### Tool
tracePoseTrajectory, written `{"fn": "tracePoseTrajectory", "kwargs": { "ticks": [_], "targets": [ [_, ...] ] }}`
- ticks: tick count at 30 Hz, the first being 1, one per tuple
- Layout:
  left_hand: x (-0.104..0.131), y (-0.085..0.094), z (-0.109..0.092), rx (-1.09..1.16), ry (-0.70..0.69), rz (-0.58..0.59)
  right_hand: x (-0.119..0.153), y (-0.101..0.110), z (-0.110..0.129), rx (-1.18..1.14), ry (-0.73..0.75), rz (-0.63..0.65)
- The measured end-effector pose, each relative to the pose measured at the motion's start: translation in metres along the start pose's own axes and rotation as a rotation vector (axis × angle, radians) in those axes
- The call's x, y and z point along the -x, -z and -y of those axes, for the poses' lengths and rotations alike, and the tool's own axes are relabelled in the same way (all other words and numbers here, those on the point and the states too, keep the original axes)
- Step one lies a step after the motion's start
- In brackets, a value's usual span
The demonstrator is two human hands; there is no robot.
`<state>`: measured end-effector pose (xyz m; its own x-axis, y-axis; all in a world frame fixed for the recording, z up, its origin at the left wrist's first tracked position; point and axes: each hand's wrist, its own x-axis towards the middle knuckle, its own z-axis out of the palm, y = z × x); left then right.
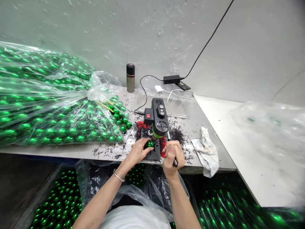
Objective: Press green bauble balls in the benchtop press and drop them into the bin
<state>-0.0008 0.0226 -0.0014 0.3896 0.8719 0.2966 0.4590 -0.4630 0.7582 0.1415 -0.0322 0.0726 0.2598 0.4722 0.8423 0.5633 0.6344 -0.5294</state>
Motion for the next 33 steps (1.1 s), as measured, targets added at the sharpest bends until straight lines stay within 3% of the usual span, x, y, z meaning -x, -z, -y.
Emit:
{"fn": "tracePoseTrajectory", "kwargs": {
  "ticks": [7,16,26,33],
  "targets": [
    [0.004,-0.011,0.007,-0.051,0.04,-0.108,0.004,-0.001,-0.003,-0.003,0.011,-0.015],
    [0.003,-0.019,0.014,-0.102,-0.057,-0.15,0.005,0.0,-0.003,-0.009,0.013,-0.015],
    [0.003,-0.021,0.014,-0.089,-0.067,-0.167,0.044,-0.008,-0.034,0.008,0.079,-0.032],
    [0.004,-0.022,0.013,-0.06,-0.031,-0.169,0.051,-0.012,-0.042,0.004,0.097,-0.07]
  ]
}}
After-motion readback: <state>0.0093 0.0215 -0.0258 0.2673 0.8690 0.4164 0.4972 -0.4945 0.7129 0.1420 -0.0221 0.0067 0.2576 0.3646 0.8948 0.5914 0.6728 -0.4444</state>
